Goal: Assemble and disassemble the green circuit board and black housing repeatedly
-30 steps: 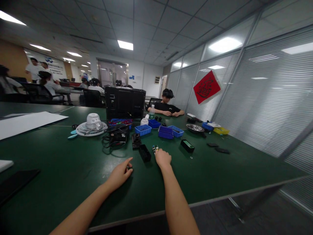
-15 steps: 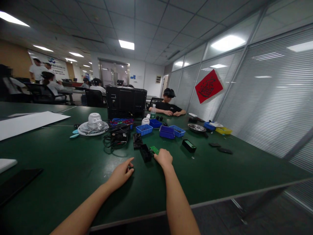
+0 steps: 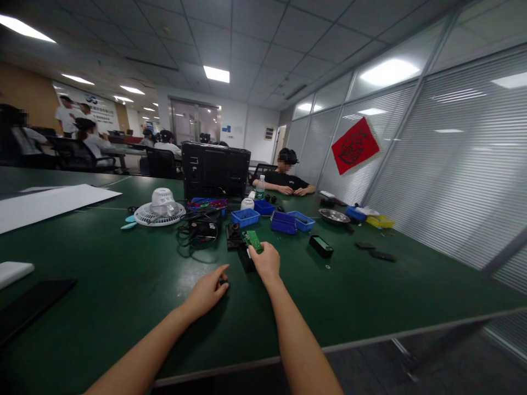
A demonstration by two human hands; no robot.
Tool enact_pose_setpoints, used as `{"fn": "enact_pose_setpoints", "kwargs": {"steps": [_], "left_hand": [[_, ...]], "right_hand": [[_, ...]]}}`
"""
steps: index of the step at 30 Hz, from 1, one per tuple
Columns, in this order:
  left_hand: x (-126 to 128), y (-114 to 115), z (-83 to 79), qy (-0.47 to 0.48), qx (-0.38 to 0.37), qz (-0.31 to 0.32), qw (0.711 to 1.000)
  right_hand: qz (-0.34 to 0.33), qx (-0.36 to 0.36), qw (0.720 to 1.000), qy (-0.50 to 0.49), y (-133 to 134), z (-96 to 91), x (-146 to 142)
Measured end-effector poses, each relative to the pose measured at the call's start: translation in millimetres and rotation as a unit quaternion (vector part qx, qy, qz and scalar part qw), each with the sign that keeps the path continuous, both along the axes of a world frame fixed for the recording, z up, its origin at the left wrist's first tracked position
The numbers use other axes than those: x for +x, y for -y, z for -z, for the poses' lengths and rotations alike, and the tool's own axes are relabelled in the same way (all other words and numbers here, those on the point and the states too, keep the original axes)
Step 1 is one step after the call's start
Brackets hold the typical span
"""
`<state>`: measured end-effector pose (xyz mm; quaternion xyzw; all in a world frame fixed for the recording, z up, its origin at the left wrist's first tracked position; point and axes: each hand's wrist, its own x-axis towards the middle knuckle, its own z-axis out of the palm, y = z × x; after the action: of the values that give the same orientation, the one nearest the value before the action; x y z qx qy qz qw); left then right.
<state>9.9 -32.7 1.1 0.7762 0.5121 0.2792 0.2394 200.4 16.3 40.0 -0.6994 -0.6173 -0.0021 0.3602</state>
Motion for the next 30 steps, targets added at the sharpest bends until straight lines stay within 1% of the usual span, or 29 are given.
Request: {"fn": "enact_pose_setpoints", "kwargs": {"steps": [3, 6, 11, 15, 23, 27, 30], "left_hand": [[-0.1, -0.1, 0.5, -0.003, 0.010, 0.001, 1.000], [0.1, -0.8, 2.2, -0.004, 0.014, 0.001, 1.000], [0.2, -3.4, 7.5, -0.003, 0.022, 0.003, 1.000], [0.2, -4.4, 8.5, 0.002, 0.022, 0.003, 1.000], [0.6, -2.1, 3.3, 0.005, 0.018, 0.005, 1.000], [0.9, -0.7, 0.4, -0.008, 0.007, 0.000, 1.000], [1.2, -0.4, -0.7, -0.016, 0.005, -0.005, 1.000]], "right_hand": [[0.021, -0.013, 0.999, 0.042, 0.9, 2.1, -8.4], [0.035, -0.041, 0.995, 0.078, 1.7, 1.8, -12.9], [0.043, -0.083, 0.990, 0.101, 4.3, -3.1, -16.0], [0.045, -0.105, 0.987, 0.109, 5.6, -6.5, -17.0], [0.047, -0.100, 0.986, 0.123, 6.8, -7.0, -16.3], [0.042, -0.094, 0.986, 0.129, 4.5, -2.6, -14.8], [0.040, -0.104, 0.985, 0.132, 2.1, 1.5, -14.4]]}}
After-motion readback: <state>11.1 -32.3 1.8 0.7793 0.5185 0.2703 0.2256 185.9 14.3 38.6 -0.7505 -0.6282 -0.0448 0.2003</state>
